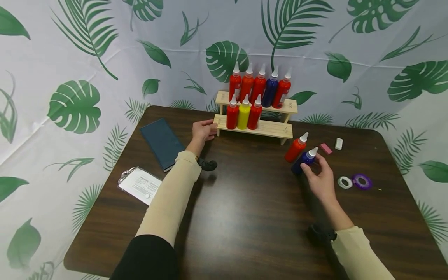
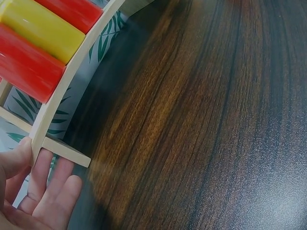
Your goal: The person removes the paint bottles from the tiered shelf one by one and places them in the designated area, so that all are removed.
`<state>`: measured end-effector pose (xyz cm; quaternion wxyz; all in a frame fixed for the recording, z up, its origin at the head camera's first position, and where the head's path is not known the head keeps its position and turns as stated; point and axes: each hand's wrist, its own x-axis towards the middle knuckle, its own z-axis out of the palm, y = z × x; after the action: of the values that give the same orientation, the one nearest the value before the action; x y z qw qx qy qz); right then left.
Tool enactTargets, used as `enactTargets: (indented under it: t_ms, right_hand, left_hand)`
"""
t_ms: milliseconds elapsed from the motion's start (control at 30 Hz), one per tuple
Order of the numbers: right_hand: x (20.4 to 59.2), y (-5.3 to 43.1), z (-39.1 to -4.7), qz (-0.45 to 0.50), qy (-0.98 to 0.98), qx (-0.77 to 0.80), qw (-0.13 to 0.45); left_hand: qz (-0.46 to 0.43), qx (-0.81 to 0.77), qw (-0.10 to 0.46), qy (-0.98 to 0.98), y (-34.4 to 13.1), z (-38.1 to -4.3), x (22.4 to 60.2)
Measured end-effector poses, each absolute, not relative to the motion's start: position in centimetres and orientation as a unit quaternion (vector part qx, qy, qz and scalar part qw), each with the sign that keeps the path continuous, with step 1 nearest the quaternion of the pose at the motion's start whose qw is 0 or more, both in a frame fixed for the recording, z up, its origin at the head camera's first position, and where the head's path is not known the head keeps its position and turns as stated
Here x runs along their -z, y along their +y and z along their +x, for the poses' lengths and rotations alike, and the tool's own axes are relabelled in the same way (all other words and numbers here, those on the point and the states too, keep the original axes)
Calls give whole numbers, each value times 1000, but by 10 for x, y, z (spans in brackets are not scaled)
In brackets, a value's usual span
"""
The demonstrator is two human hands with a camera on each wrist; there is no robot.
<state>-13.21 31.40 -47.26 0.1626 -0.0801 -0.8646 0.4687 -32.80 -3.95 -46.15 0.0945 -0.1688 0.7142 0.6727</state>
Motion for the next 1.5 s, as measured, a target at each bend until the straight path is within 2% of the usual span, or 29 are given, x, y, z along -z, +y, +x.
enactTargets:
  t_ms: [233,333,533,667,767,967,1100,1300,1500]
  right_hand:
    - [466,312,-132,-79,-862,-480,143]
    - [455,311,-132,-69,-861,-481,152]
    - [404,308,-135,-9,-897,-393,205]
    - [365,292,-145,22,-926,-330,182]
    - [352,274,-161,51,-944,-290,150]
    - [360,240,-212,83,-957,-271,62]
    - [372,224,-246,56,-947,-314,38]
    - [393,208,-276,-4,-918,-394,50]
    - [411,195,-289,-24,-887,-449,107]
  left_hand:
    - [-168,-675,100,711,-42,-327,459]
    - [-168,-676,98,711,-43,-328,460]
    - [-166,-684,92,704,-43,-331,466]
    - [-172,-683,87,704,-45,-331,468]
    - [-172,-679,87,708,-44,-331,468]
    - [-166,-675,90,713,-40,-331,464]
    - [-169,-674,93,714,-39,-332,464]
    - [-175,-675,96,711,-39,-333,463]
    - [-172,-677,93,710,-40,-334,465]
